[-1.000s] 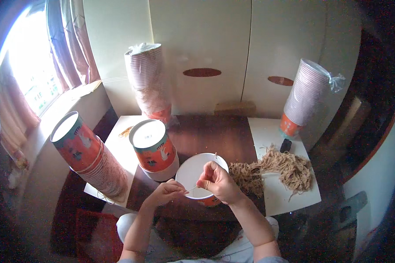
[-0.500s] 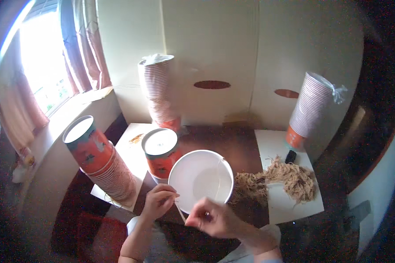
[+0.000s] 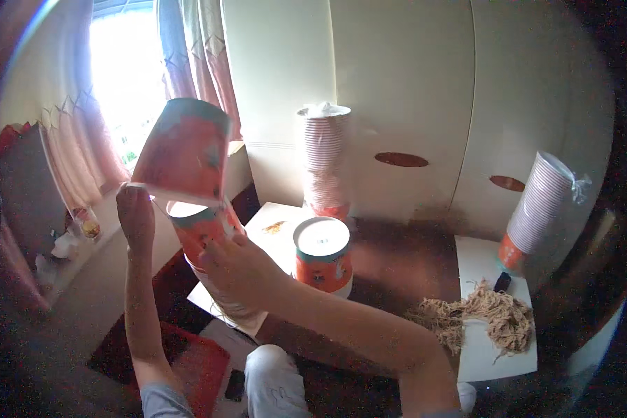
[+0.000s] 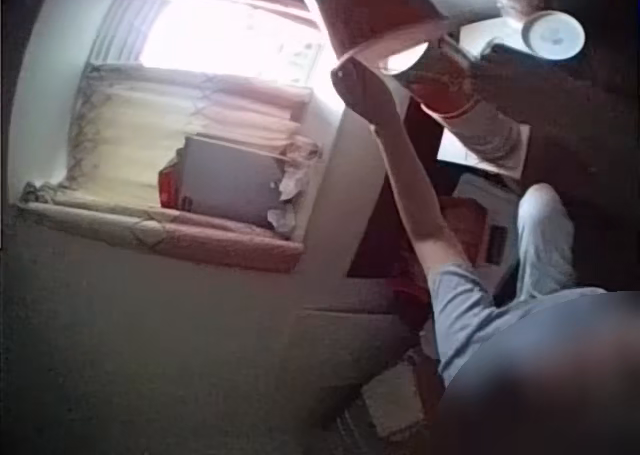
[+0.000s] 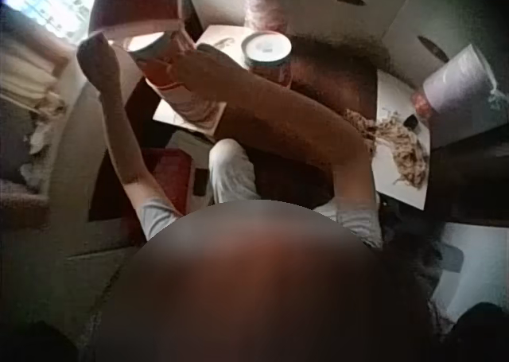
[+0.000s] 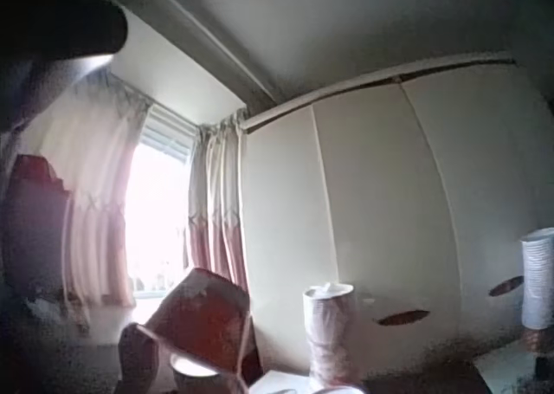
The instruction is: Placing rubber bands around paper buckets as part of a packaging process.
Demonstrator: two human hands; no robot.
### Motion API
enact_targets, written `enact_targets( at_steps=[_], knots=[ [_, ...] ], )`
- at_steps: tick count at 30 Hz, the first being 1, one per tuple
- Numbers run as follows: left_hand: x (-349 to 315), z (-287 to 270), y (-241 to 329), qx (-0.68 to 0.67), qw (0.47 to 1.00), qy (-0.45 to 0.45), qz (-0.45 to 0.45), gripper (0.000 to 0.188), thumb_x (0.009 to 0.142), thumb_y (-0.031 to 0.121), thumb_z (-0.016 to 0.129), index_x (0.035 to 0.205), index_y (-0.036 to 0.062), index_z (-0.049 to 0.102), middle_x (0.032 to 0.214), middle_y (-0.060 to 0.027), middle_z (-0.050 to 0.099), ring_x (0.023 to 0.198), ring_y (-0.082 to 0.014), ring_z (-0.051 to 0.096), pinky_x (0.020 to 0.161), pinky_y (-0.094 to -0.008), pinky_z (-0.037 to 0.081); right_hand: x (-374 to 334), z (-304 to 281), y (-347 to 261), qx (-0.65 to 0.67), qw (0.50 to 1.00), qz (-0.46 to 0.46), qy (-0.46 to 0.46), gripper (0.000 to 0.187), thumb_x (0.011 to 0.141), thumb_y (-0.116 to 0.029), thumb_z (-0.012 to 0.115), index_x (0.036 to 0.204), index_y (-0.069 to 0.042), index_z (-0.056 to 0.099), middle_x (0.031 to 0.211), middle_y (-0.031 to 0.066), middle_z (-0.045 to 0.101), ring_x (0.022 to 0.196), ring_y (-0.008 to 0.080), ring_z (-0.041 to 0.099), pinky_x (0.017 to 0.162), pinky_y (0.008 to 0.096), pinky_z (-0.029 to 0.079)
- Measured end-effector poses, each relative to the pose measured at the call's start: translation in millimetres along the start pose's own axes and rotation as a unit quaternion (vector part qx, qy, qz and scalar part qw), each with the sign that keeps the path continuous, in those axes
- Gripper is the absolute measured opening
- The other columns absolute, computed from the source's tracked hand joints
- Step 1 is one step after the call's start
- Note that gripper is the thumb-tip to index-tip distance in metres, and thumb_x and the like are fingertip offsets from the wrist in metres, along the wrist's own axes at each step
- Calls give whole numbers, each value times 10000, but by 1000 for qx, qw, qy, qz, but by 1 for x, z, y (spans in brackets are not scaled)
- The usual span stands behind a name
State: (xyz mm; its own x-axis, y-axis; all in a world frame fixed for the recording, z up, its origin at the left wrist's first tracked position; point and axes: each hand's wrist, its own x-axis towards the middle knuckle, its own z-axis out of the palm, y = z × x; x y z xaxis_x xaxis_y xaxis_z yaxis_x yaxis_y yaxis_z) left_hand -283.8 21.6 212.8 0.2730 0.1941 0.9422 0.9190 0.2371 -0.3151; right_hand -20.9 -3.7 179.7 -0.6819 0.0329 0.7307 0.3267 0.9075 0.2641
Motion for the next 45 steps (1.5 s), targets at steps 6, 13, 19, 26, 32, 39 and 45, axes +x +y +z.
enact_targets(
  at_steps=[6, 13, 19, 26, 32, 39, 45],
  knots=[
    [6, 39, -33, 46, 998, 0, -38, 192, 818, 95, 487, 993, 32, 536, 964, -76, 534, 887, -240, 505, 743, -345, 427, 41, 48, 25, 34, 998, 32, 52, 216, 710, -130, 527, 906, -50, 486, 794, 62, 513, 711, 197, 559, 607, 325, 439],
    [9, 58, -29, -2, 996, 23, -86, 310, 762, 41, 494, 1070, 65, 521, 1025, -62, 525, 827, -237, 515, 706, -347, 432, 65, 57, 73, 0, 962, 265, -64, 349, 724, -232, 578, 988, -35, 462, 744, 157, 590, 692, 309, 594, 643, 413, 464],
    [-13, 79, -27, -15, 996, 77, -47, 475, 662, -19, 528, 1123, 97, 519, 1027, -41, 524, 766, -208, 467, 638, -315, 407, 52, 71, 65, -29, 992, 115, 34, 118, 729, -186, 535, 762, -74, 549, 734, 69, 572, 649, 226, 571, 609, 360, 421],
    [-44, 61, -9, 49, 994, 46, 80, 273, 710, 124, 567, 981, 157, 573, 984, -16, 515, 950, -226, 472, 729, -362, 397, 25, 63, 63, -38, 988, 139, 54, 97, 736, -165, 521, 696, -79, 542, 639, 61, 534, 649, 235, 555, 602, 384, 405],
    [-94, 53, -17, 26, 991, 27, 129, 134, 753, 250, 571, 875, 195, 577, 1010, 22, 497, 1064, -185, 419, 800, -350, 356, 3, 60, 54, -23, 996, 85, 1, 97, 709, -161, 534, 657, -81, 554, 700, 77, 514, 684, 235, 542, 624, 372, 410],
    [-85, 22, -9, 13, 987, 9, 163, 127, 728, 191, 561, 845, 142, 569, 961, -11, 516, 1022, -187, 437, 816, -334, 360, 9, 52, 26, 49, 998, -12, -28, 176, 596, -163, 566, 752, -100, 615, 1115, 76, 490, 911, 207, 513, 724, 390, 407],
    [-57, -10, 7, 22, 986, -34, 164, 133, 698, 119, 542, 823, 81, 567, 883, -38, 525, 933, -198, 475, 755, -309, 400, 36, 51, 35, 57, 998, 0, -17, 137, 646, -144, 545, 753, -148, 631, 808, 53, 558, 773, 210, 541, 655, 374, 443]
  ],
)
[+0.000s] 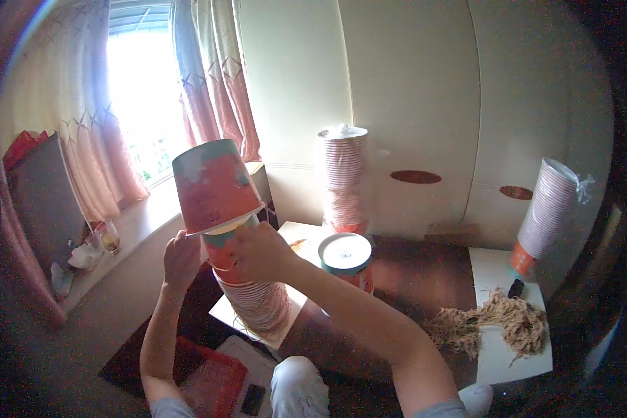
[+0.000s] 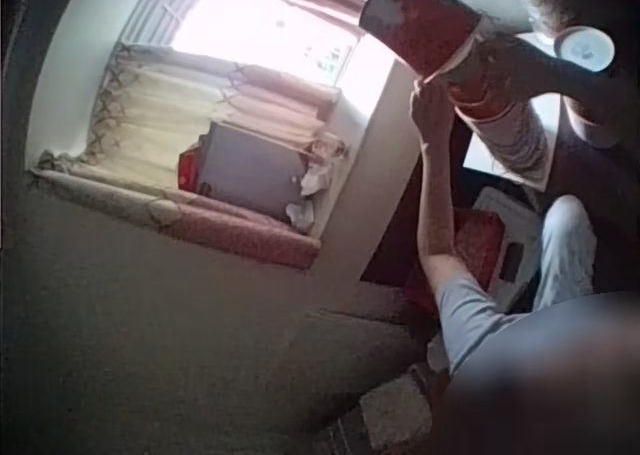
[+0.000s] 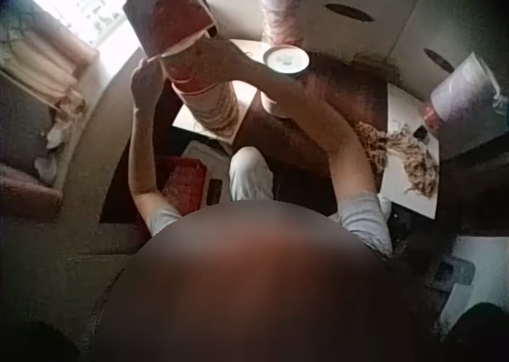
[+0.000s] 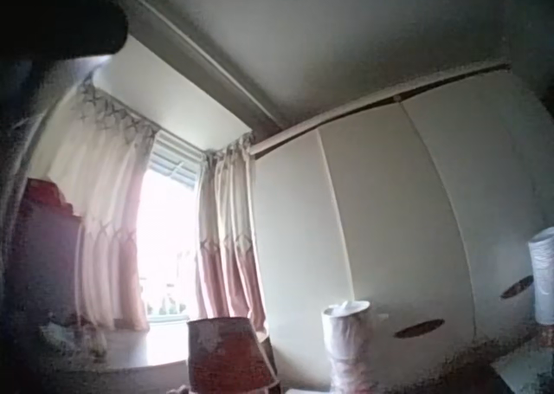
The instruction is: Placing rubber bands around paper buckets as part of a packaging process.
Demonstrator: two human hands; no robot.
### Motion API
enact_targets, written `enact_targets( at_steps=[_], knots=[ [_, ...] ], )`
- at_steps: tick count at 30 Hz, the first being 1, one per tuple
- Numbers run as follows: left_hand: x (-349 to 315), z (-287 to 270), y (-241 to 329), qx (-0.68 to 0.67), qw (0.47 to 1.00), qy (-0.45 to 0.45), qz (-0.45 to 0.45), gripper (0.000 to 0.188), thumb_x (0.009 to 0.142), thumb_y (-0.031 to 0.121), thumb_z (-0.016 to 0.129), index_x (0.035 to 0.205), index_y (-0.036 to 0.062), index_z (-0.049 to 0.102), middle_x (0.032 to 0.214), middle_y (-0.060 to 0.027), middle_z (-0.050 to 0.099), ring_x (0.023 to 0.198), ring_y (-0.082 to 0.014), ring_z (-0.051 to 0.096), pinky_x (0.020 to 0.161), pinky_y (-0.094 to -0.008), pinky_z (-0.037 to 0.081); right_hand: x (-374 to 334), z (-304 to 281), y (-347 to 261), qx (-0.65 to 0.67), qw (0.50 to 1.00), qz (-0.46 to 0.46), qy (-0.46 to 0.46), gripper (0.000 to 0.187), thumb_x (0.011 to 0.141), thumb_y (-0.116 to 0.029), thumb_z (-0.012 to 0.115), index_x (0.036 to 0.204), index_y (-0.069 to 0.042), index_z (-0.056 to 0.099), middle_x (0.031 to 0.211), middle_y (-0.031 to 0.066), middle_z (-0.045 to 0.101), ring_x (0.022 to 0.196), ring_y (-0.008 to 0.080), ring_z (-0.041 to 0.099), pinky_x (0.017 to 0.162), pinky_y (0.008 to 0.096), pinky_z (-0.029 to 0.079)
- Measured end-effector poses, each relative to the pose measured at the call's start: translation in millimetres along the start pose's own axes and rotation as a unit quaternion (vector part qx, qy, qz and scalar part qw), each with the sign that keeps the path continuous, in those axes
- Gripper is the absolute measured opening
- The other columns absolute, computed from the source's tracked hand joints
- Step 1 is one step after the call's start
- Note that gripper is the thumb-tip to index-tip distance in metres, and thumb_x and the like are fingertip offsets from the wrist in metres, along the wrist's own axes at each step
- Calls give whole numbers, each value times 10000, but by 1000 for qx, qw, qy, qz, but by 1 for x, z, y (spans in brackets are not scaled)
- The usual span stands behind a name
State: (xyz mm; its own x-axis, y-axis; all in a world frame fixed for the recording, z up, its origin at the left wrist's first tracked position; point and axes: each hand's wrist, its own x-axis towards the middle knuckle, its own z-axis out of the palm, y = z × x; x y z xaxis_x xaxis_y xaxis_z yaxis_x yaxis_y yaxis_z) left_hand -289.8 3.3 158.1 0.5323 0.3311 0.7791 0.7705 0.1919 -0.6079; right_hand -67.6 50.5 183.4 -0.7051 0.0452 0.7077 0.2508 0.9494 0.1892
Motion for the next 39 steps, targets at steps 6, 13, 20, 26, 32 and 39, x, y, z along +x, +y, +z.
enact_targets(
  at_steps=[6, 13, 20, 26, 32, 39],
  knots=[
    [10, -13, 12, 4, 997, -78, -8, 120, 674, 137, 523, 751, 58, 570, 849, -48, 535, 902, -185, 491, 748, -293, 392, 9, 7, 15, 25, 995, 5, 94, 105, 639, -214, 539, 677, -128, 586, 755, 70, 569, 787, 246, 567, 637, 390, 459],
    [2, -1, 7, 92, 993, 39, 58, 75, 671, 120, 503, 717, 97, 557, 846, -38, 544, 893, -162, 489, 767, -284, 379, 34, -13, 13, 7, 967, 117, -228, 195, 734, -231, 475, 764, -96, 612, 656, 146, 584, 601, 321, 582, 655, 421, 474],
    [14, -20, -5, -4, 957, -288, -32, 123, 709, 146, 502, 816, 103, 546, 915, -47, 518, 939, -177, 463, 783, -315, 345, 34, 48, 54, 159, 890, 10, -427, 313, 786, -316, 452, 970, -72, 520, 899, 99, 585, 864, 272, 552, 813, 371, 416],
    [89, -45, -34, -315, 935, 24, -158, 707, 681, 303, 654, 1235, 23, 315, 1198, -161, 377, 1131, -335, 359, 944, -447, 288, 59, 17, 19, 78, 867, 69, -487, 324, 756, -296, 479, 958, -48, 535, 953, 98, 574, 839, 283, 554, 784, 391, 433],
    [114, -11, -26, -280, 937, -80, -193, 576, 661, 270, 662, 1160, 97, 431, 1043, -118, 435, 1005, -292, 421, 860, -454, 329, 40, 9, 5, 119, 892, 57, -432, 289, 697, -274, 550, 822, -23, 619, 813, 148, 610, 762, 296, 578, 696, 399, 456],
    [82, 6, -12, -236, 956, -79, -156, 390, 683, 233, 642, 1008, 81, 490, 958, -89, 448, 980, -244, 434, 808, -404, 347, 3, 34, -15, -1, 970, -29, -241, 183, 637, -216, 594, 697, -44, 614, 677, 139, 593, 715, 300, 584, 668, 409, 461]
  ],
)
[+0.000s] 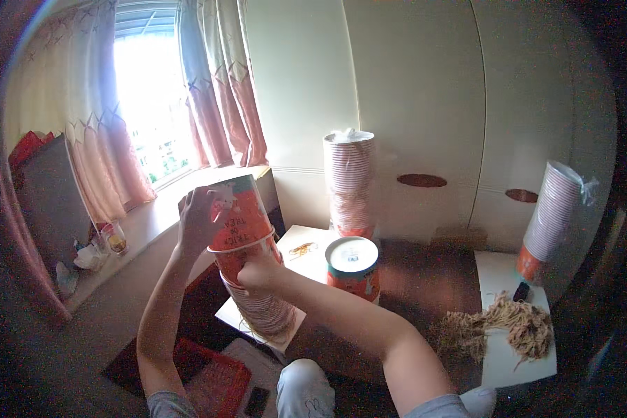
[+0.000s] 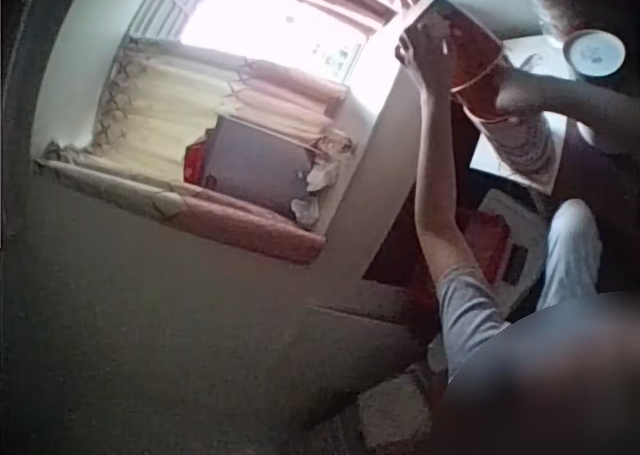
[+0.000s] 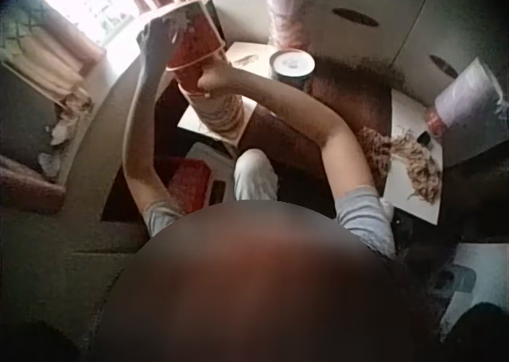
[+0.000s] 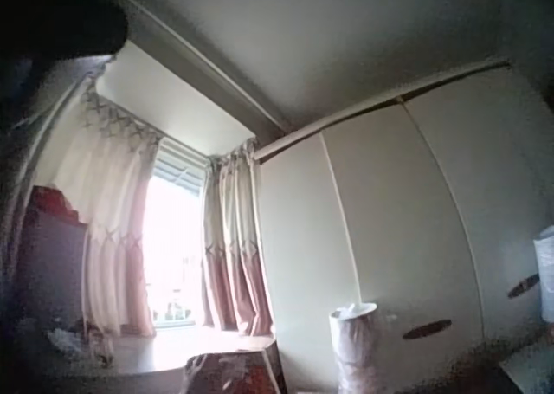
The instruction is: Placing rubber bands around paper buckets as part of a packaging process.
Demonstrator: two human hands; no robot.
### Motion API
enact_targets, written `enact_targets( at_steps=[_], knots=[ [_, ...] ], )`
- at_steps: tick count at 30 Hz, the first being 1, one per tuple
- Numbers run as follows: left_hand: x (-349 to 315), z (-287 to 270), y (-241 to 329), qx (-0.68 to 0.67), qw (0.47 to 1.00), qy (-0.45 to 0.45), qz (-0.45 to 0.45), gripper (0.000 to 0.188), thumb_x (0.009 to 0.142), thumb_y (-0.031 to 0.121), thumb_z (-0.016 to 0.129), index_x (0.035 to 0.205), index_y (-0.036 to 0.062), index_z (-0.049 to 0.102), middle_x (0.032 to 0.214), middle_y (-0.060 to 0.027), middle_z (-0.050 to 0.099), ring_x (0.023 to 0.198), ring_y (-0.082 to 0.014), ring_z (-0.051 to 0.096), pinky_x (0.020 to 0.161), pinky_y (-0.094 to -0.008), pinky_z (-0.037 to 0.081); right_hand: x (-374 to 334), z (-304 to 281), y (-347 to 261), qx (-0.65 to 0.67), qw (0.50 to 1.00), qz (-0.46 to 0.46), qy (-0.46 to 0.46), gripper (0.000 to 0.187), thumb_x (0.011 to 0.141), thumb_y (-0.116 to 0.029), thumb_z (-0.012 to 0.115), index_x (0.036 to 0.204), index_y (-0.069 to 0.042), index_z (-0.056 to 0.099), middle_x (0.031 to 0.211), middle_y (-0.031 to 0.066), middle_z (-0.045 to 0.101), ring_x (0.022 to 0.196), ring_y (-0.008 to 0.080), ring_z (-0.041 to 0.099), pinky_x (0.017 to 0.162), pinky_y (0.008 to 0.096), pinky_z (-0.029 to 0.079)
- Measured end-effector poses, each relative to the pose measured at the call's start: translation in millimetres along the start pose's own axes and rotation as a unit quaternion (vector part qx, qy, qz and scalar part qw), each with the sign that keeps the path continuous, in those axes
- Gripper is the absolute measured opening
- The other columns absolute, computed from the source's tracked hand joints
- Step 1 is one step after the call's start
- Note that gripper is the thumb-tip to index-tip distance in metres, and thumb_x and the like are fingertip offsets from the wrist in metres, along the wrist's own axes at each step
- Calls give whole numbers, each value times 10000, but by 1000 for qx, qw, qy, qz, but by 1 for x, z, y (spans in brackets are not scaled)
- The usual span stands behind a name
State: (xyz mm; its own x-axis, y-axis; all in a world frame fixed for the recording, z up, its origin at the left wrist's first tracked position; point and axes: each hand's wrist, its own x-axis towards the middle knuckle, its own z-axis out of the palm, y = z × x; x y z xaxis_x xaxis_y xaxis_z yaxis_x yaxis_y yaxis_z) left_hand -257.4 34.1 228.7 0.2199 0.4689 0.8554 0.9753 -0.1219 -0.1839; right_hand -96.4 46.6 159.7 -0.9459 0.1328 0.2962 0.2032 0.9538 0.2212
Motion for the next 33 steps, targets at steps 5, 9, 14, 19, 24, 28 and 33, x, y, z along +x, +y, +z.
enact_targets(
  at_steps=[5, 9, 14, 19, 24, 28, 33],
  knots=[
    [-5, 0, 16, -46, 998, 12, -44, 471, 707, 259, 622, 1100, 72, 443, 1085, -97, 444, 1045, -237, 430, 845, -405, 328, -28, 9, -17, -8, 989, -16, 145, 139, 564, -135, 560, 680, -72, 604, 696, 111, 588, 749, 266, 584, 657, 395, 454],
    [6, 3, 14, 58, 995, 76, -7, 577, 746, 288, 581, 1230, 68, 357, 1187, -109, 430, 1022, -258, 464, 875, -416, 307, -33, 56, -10, 22, 991, 11, 135, 116, 599, -123, 545, 691, -83, 603, 761, 83, 582, 896, 245, 539, 760, 384, 415],
    [0, 1, 19, -24, 998, -40, -32, 392, 746, 275, 581, 1087, 101, 497, 989, -104, 505, 983, -247, 473, 833, -424, 318, -43, 65, -16, -22, 988, 18, 154, 153, 636, -129, 535, 763, -70, 597, 823, 100, 571, 960, 259, 500, 881, 382, 360],
    [-33, 15, 41, 13, 1000, -28, 9, 348, 687, 269, 641, 992, 128, 551, 906, -65, 490, 911, -234, 477, 765, -402, 353, -41, 81, -17, 97, 976, 57, 184, 185, 653, -124, 525, 807, -41, 585, 849, 134, 564, 949, 282, 507, 906, 399, 347],
    [-60, 10, 43, -19, 999, -37, -32, 347, 688, 277, 638, 996, 135, 564, 908, -58, 496, 906, -227, 480, 780, -400, 325, -58, 82, -25, 29, 978, 31, 205, 254, 683, -155, 535, 903, -30, 560, 924, 131, 540, 947, 275, 508, 859, 391, 387],
    [-57, 10, 49, 36, 998, -57, -5, 385, 701, 279, 621, 1038, 108, 544, 926, -50, 498, 917, -220, 480, 800, -423, 304, -102, 68, -44, 49, 997, 56, -16, 340, 711, -207, 545, 1009, -45, 507, 1004, 110, 507, 950, 262, 502, 868, 382, 367],
    [-45, 21, 97, 82, 994, -46, 57, 451, 715, 293, 615, 1100, 98, 482, 1088, -73, 457, 1026, -188, 433, 882, -406, 279, -187, 48, -62, 109, 992, 55, 14, 372, 728, -245, 547, 1061, -91, 485, 1023, 89, 508, 970, 249, 499, 874, 381, 347]
  ],
)
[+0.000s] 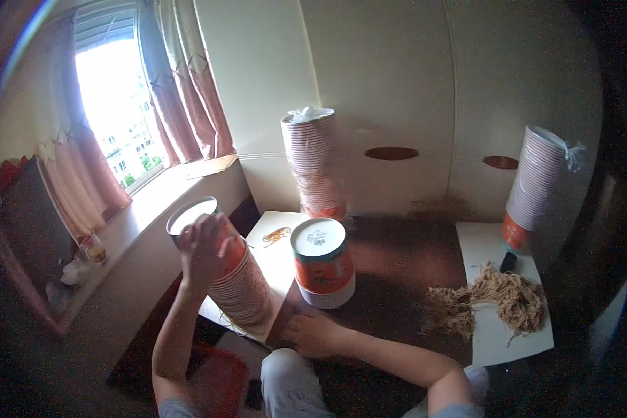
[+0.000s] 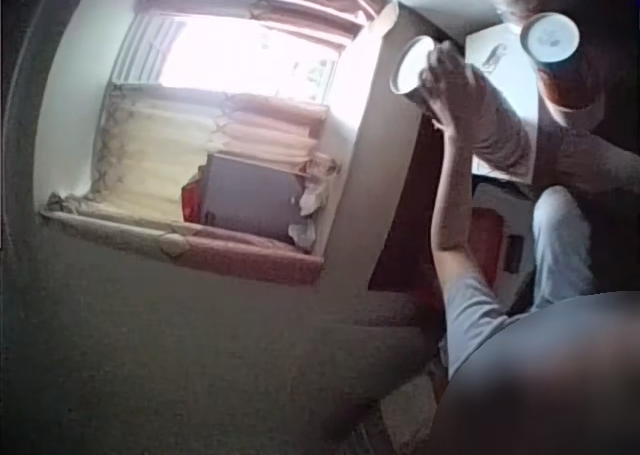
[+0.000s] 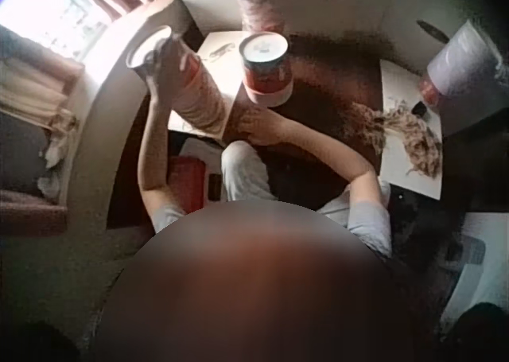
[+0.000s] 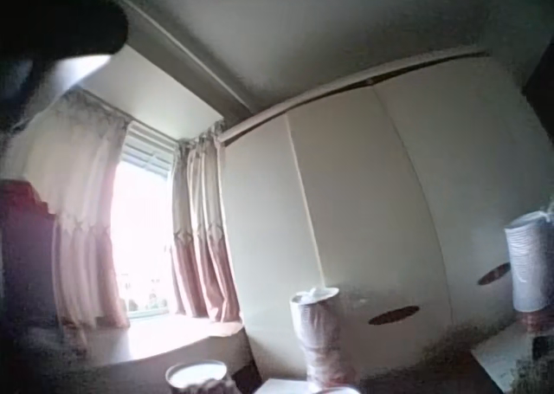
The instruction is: Placing rubber bands around paper buckets as part of a packaging process.
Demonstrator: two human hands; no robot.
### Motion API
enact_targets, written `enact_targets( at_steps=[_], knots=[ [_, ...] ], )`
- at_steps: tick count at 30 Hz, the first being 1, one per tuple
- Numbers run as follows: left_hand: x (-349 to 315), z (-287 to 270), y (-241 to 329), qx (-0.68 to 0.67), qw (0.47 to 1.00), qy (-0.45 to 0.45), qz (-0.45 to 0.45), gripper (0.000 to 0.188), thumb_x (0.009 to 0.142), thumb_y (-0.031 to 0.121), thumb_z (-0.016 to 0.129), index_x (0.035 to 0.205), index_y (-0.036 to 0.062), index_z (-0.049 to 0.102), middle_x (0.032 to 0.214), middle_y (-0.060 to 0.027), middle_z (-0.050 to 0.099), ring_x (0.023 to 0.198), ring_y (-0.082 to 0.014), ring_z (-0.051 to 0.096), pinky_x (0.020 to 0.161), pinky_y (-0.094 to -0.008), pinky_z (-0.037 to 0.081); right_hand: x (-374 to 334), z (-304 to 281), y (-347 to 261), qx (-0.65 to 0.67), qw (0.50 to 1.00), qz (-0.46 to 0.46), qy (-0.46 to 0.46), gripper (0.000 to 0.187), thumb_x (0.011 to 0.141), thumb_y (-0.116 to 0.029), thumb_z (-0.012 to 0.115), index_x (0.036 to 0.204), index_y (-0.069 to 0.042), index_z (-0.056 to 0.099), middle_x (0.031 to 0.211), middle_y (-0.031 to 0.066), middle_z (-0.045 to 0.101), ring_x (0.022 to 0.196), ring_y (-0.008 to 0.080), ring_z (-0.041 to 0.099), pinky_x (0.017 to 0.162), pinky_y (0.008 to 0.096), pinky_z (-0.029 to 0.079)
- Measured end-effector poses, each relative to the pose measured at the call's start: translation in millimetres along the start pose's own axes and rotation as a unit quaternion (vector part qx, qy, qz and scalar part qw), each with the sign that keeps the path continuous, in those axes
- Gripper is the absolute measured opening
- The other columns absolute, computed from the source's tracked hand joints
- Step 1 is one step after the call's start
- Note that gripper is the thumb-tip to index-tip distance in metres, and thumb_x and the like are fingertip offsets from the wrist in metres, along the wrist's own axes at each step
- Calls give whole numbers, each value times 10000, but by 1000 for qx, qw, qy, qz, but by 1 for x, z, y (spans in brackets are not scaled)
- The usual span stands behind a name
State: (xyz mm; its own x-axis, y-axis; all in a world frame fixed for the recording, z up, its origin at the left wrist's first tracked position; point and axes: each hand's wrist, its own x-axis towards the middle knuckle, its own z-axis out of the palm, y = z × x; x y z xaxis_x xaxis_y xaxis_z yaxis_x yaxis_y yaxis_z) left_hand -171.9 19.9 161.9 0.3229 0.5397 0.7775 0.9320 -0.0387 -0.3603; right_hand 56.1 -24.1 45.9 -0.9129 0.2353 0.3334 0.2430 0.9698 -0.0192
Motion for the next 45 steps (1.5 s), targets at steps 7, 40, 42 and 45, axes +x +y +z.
enact_targets(
  at_steps=[7, 40, 42, 45],
  knots=[
    [9, 67, 120, -325, 932, -121, 109, 299, 701, 206, 604, 953, 52, 557, 1011, -91, 535, 996, -262, 496, 815, -387, 393, -115, -7, 9, 143, 976, 163, -24, 290, 746, -203, 554, 1000, -64, 549, 1005, 93, 557, 981, 266, 511, 846, 378, 398],
    [136, 24, 103, -398, 915, -58, -34, 178, 640, 73, 634, 794, 12, 569, 908, -133, 564, 829, -297, 568, 731, -350, 444, -217, 11, 41, 103, 896, 421, 94, 146, 752, -176, 540, 842, -72, 590, 848, 90, 591, 825, 255, 564, 753, 371, 447],
    [136, 11, 98, -419, 904, -37, -70, 199, 633, 86, 646, 802, 10, 572, 915, -135, 576, 845, -287, 573, 734, -344, 443, -215, 9, 39, 100, 897, 417, 103, 138, 746, -174, 545, 822, -72, 598, 819, 87, 593, 806, 255, 563, 745, 366, 445],
    [136, -10, 91, -427, 901, 10, -82, 214, 641, 112, 666, 811, 23, 570, 960, -119, 593, 849, -227, 584, 724, -318, 453, -215, 11, 38, 93, 898, 414, 117, 134, 743, -174, 548, 808, -71, 603, 796, 85, 595, 788, 254, 564, 730, 360, 447]
  ],
)
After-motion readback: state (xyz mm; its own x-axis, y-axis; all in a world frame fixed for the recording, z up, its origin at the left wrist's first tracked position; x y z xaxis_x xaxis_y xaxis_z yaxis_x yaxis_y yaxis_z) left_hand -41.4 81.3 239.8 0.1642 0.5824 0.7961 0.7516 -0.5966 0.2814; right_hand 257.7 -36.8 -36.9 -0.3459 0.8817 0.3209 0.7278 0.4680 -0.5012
